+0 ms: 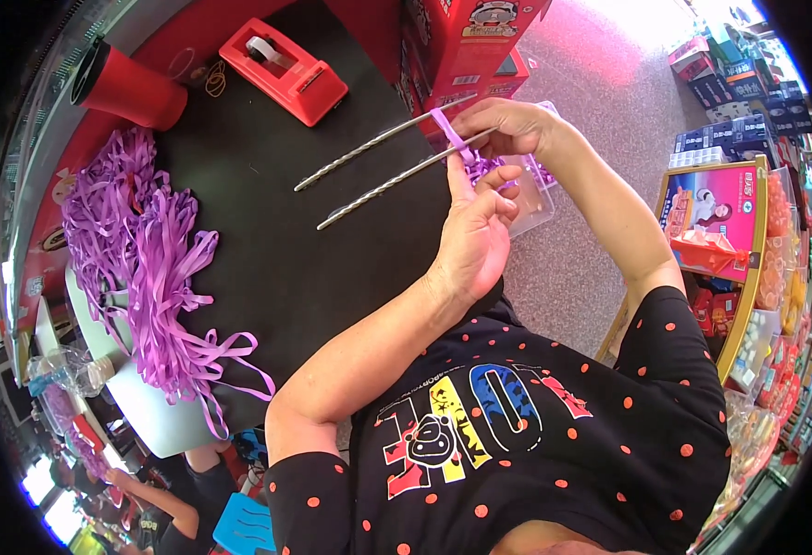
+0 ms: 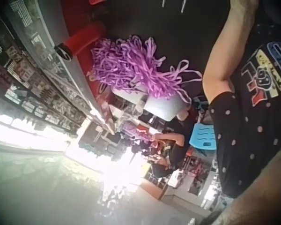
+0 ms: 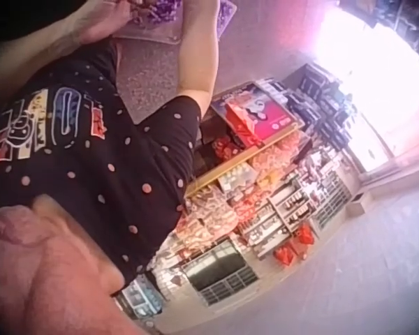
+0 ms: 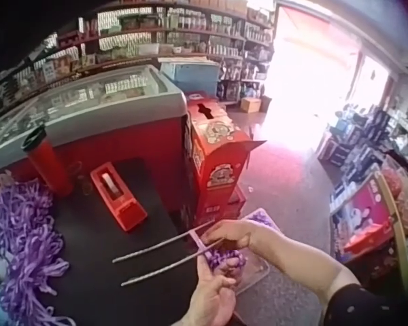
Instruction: Making small decorative bows using purple ribbons and a wooden stick jig.
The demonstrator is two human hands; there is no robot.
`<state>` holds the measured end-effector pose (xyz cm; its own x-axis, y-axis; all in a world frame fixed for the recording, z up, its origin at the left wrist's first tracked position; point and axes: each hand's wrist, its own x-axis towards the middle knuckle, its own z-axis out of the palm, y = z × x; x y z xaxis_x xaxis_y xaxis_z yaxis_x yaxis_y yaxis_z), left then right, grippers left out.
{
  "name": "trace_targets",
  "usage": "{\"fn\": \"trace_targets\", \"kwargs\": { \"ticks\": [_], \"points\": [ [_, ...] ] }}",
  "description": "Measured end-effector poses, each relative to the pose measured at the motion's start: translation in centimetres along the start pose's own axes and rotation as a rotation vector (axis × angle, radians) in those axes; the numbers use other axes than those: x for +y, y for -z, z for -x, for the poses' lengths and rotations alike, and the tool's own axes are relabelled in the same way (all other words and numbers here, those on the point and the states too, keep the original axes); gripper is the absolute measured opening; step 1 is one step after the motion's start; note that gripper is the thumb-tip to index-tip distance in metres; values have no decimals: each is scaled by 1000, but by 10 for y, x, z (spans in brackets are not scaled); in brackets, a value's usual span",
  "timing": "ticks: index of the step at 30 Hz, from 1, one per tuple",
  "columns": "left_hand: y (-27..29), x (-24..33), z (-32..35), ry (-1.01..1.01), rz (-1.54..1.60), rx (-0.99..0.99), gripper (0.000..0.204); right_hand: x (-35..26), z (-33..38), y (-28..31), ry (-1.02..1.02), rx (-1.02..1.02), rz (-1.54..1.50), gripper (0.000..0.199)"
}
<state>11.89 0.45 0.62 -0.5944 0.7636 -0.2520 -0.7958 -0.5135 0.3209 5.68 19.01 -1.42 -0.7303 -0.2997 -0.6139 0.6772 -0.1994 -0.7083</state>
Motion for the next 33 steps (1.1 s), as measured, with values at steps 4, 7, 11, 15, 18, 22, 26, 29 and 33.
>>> {"fn": "trace_targets", "kwargs": {
  "ticks": [4, 7, 11, 15, 18, 22, 26, 29, 33],
  "points": [
    [-1, 0, 2, -5, -30, 44, 86, 10, -21, 4, 13, -176, -54, 24],
    [0, 0, 2, 5, -9, 45, 90, 14, -36, 5, 111, -331, -56, 23],
    [-2, 1, 3, 11, -24, 54, 93, 25, -56, 16, 249, -440, 36, 24],
    [-3, 2, 3, 35, -6, 70, 95, 35, -58, 25, 266, -459, 151, 35],
    [1, 1, 3, 24, 2, 75, 94, 6, -10, -7, 201, 211, 978, 50],
    [-2, 1, 2, 31, 11, 53, 99, -22, 33, -4, 256, 316, 1015, 31],
    [2, -2, 1, 12, -17, 41, 92, -31, 53, -47, 655, 411, 1066, 16],
    [2, -3, -1, 13, -8, 55, 92, -36, 41, -65, 1030, 303, 1333, 15],
    [3, -1, 0, 13, -14, 55, 91, -46, 31, -70, 921, 245, 1687, 16]
  ]
}}
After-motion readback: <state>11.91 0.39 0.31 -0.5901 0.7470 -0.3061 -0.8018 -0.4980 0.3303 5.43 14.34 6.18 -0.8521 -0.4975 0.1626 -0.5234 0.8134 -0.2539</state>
